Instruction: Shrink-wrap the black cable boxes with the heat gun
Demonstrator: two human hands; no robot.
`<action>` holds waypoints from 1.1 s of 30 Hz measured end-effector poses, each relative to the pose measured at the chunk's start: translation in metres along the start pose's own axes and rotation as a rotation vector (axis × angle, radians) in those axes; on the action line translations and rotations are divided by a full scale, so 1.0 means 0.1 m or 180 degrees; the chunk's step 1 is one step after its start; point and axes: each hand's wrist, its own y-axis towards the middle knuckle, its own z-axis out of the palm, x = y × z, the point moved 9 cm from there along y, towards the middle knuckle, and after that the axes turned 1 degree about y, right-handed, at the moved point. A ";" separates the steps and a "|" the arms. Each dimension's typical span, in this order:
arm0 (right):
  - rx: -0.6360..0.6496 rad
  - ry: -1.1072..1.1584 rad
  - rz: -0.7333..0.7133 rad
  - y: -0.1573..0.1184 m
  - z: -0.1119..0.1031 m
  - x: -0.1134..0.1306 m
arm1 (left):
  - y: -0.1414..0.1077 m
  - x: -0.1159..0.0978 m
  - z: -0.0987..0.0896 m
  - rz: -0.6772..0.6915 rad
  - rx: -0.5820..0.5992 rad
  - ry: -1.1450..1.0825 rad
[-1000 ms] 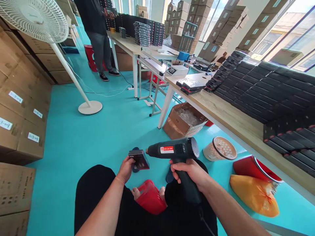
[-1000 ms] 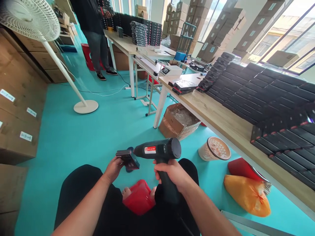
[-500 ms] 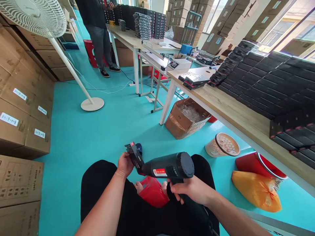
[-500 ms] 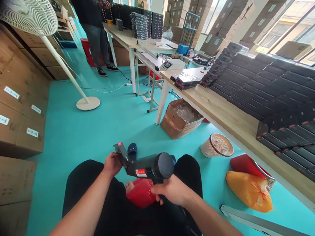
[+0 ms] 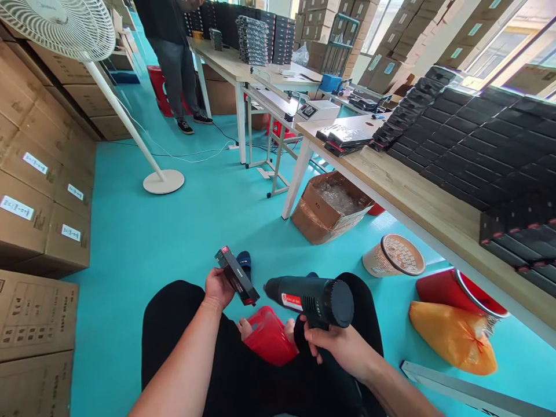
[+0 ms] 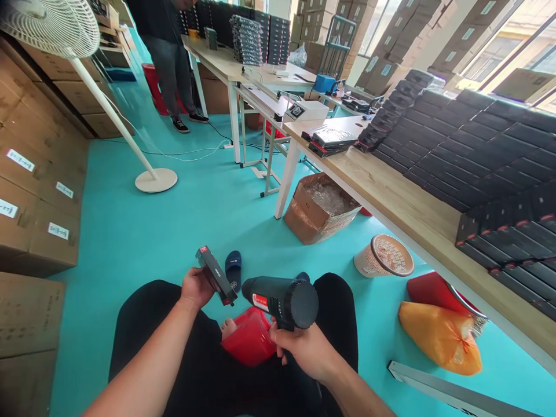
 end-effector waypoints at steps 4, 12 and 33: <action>0.0580 0.0006 0.0270 -0.05 0.07 -0.07 | -0.11 -0.03 0.05 -0.0056 -0.0079 -0.0107; -0.0107 0.0452 0.0003 0.42 -0.49 0.36 | -0.39 0.11 0.37 -0.0525 0.0655 -0.0384; 0.0070 0.0322 -0.0237 0.78 0.13 0.66 | -0.34 0.30 0.29 -0.1081 0.0783 0.0002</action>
